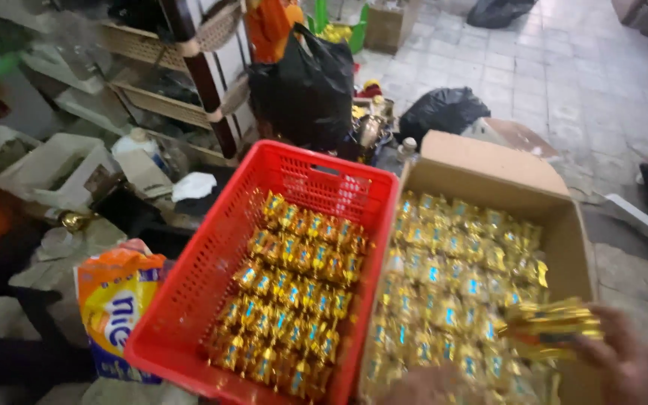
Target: The person wraps small gold-colored items in individual plastic sleeves and places them into a cardboard box.
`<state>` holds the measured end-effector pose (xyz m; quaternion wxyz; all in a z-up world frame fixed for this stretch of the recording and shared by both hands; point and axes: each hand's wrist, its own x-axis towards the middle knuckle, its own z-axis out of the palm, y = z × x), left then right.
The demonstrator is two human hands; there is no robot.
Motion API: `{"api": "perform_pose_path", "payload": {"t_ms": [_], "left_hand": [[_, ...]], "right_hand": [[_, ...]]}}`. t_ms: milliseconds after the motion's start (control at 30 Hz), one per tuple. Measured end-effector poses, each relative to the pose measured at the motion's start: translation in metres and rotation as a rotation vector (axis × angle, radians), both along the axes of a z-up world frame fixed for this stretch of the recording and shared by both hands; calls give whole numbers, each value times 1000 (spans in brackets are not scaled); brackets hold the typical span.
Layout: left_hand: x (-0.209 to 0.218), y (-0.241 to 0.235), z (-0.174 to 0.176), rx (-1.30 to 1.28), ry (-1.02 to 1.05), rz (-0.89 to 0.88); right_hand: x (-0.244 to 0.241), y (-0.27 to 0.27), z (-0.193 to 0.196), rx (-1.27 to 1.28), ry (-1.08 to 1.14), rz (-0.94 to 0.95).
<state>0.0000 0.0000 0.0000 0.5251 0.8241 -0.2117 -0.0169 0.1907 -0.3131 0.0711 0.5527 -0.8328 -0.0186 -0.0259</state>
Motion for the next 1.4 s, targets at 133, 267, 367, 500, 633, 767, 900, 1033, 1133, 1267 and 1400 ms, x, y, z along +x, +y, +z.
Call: {"api": "perform_pose_path", "payload": {"t_ms": [133,267,367,500,633,767,900,1033,1133,1267,1400], "left_hand": [[51,28,77,-14,37,-3],[55,32,103,194,-72,-23],[51,26,96,8,-194,78],[46,19,67,103,-268,232],[38,17,45,243,-323,318],[40,17,43,195,-271,346],[43,20,47,147,-238,338],[41,19,36,170,-324,326],[40,15,42,196,-420,393],[39,9,35,229,-422,420],[37,5,39,201,-384,403]], "right_hand": [[-63,-27,16,282,-92,-111],[-94,-8,14,370,-54,-134],[-108,22,36,333,-24,-141],[-118,67,70,53,-48,-36],[-126,100,95,-357,23,-47],[-121,101,89,-390,-74,85],[-112,106,88,-304,-228,328],[-114,114,83,-362,-199,291],[-118,122,87,-387,46,110],[-120,128,81,-411,189,29],[-124,136,82,-448,96,48]]}}
